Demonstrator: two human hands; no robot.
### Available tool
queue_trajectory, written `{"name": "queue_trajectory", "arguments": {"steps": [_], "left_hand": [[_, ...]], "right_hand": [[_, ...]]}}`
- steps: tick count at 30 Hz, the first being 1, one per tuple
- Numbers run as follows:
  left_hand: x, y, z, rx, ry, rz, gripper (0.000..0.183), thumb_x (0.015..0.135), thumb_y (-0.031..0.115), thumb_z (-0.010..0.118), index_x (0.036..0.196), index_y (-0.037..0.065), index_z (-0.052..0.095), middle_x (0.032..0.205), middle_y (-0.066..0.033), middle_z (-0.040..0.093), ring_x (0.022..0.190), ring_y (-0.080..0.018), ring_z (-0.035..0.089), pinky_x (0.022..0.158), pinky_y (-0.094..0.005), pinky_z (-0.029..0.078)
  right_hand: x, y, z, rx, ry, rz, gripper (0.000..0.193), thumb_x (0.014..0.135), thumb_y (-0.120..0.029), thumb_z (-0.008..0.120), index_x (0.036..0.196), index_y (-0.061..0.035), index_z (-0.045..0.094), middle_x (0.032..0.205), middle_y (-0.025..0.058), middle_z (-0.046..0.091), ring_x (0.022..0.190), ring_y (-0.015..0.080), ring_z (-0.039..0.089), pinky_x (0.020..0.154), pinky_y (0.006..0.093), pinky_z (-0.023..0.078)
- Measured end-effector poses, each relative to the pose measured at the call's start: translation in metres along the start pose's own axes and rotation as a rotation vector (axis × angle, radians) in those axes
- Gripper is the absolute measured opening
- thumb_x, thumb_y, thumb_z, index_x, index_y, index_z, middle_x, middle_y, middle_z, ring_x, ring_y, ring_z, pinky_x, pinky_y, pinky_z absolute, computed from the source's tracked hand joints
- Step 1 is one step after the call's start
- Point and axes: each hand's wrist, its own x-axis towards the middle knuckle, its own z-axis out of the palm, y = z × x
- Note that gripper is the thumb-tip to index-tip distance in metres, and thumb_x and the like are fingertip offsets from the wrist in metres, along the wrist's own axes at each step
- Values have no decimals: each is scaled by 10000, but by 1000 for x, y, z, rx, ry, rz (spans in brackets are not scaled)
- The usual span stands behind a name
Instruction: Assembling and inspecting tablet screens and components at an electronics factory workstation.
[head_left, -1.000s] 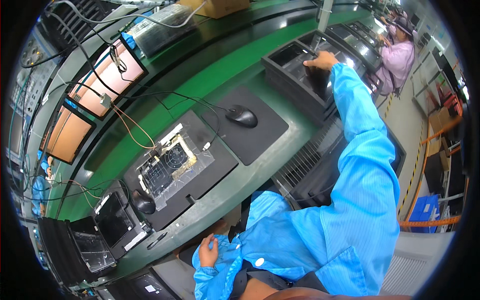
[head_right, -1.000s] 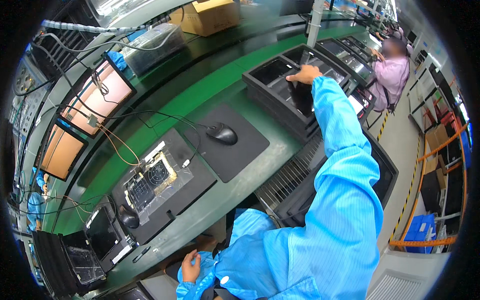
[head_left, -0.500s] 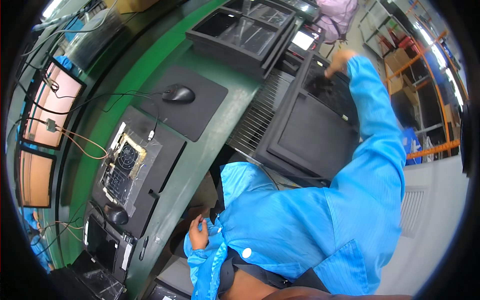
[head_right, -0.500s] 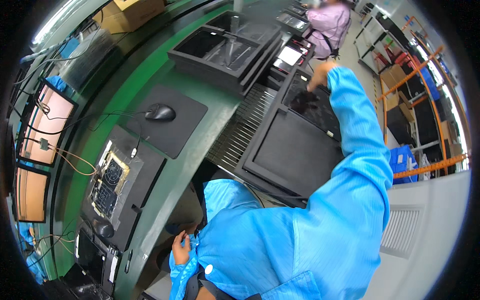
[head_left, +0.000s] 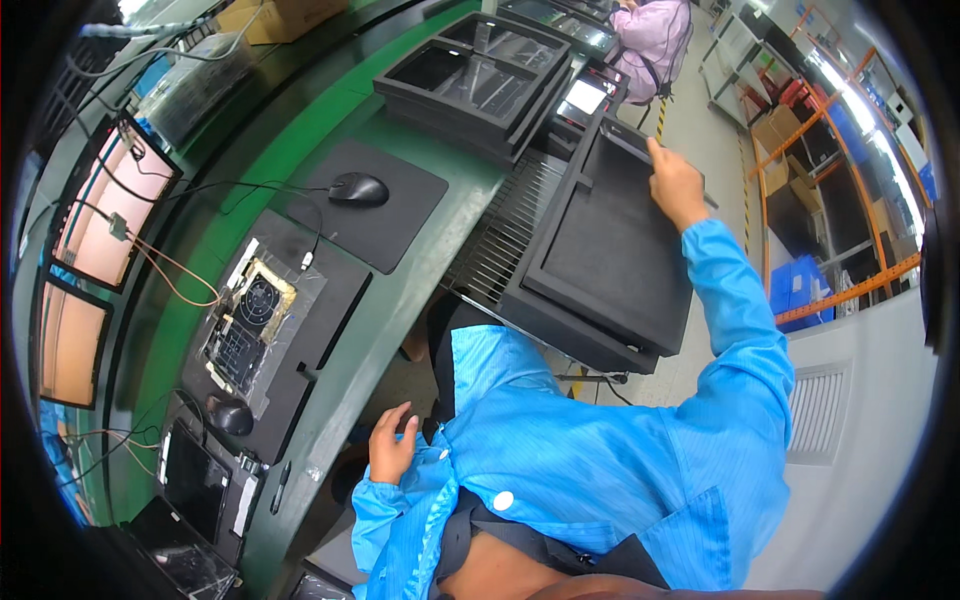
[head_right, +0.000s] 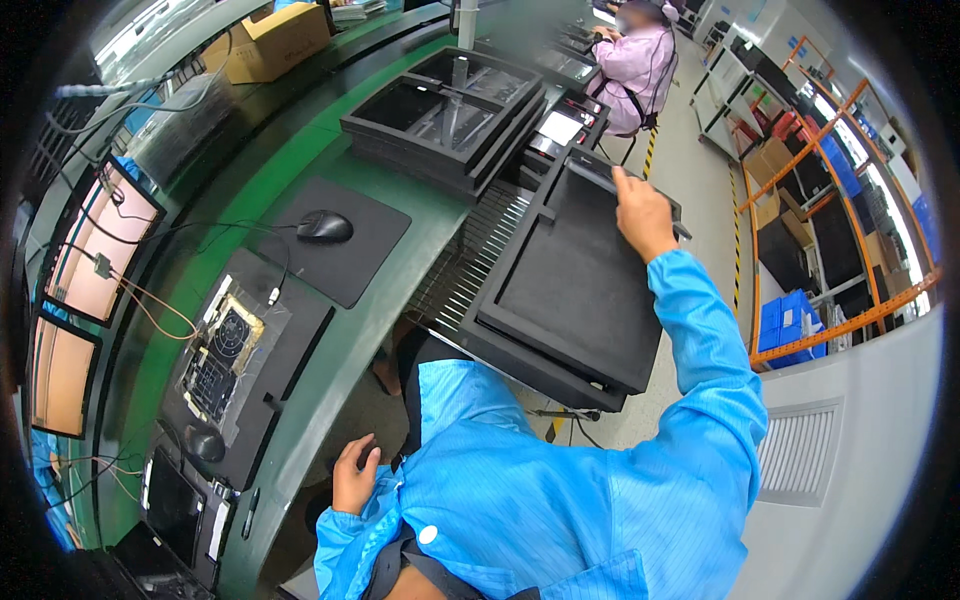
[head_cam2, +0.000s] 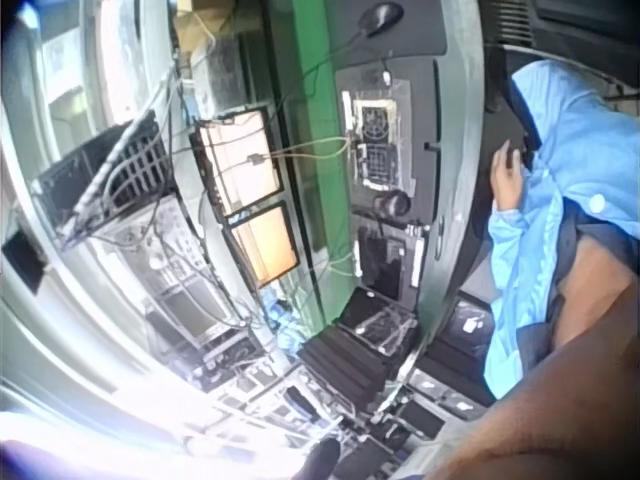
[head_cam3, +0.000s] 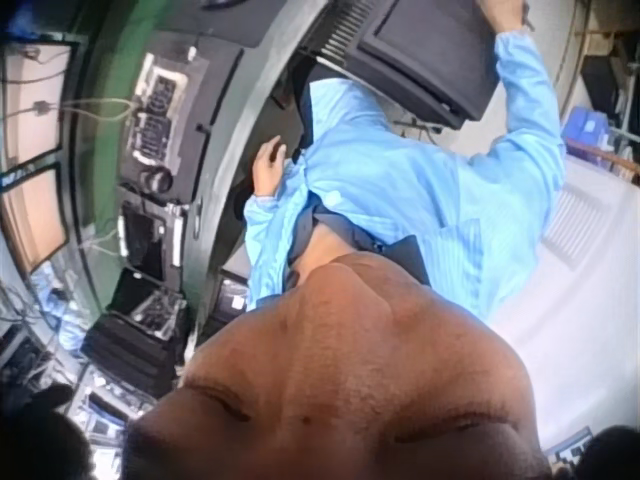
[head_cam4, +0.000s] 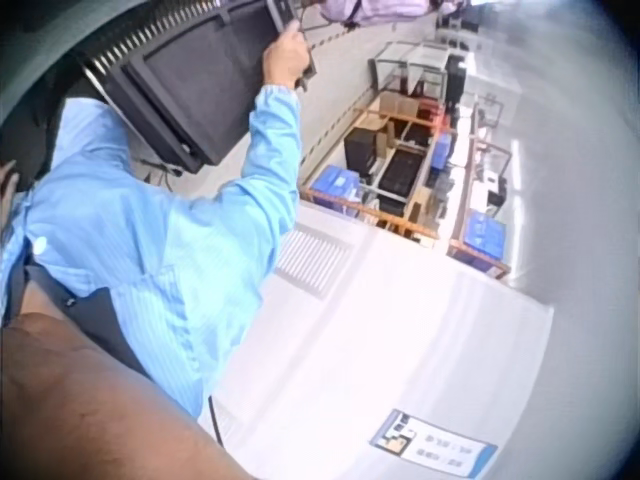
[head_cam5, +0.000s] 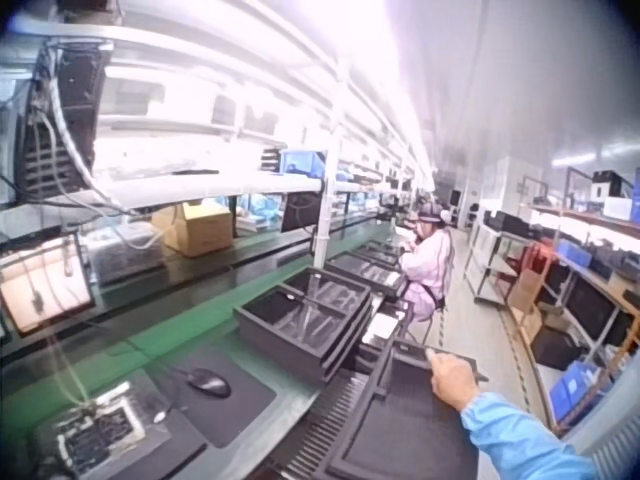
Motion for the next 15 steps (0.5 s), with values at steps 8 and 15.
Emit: {"name": "queue_trajectory", "arguments": {"steps": [8,15], "left_hand": [[-2,39,-38,-643,19,-50,315,1030,134,612,1302,-22,636,1151,-134,724,1120,-232,679,996,-353,510],[47,87,-78,-1180,-16,6,719,1055,595,397,1329,-43,583,1135,-174,699,1100,-316,674,1025,-479,506]], "right_hand": [[43,-17,-91,467,-47,164,250,901,-102,692,1144,-45,707,1080,150,749,1010,344,711,847,420,556],[103,-172,-127,1290,-129,-374,380,818,121,685,1169,-23,701,1160,129,742,1111,263,702,960,378,545]]}}
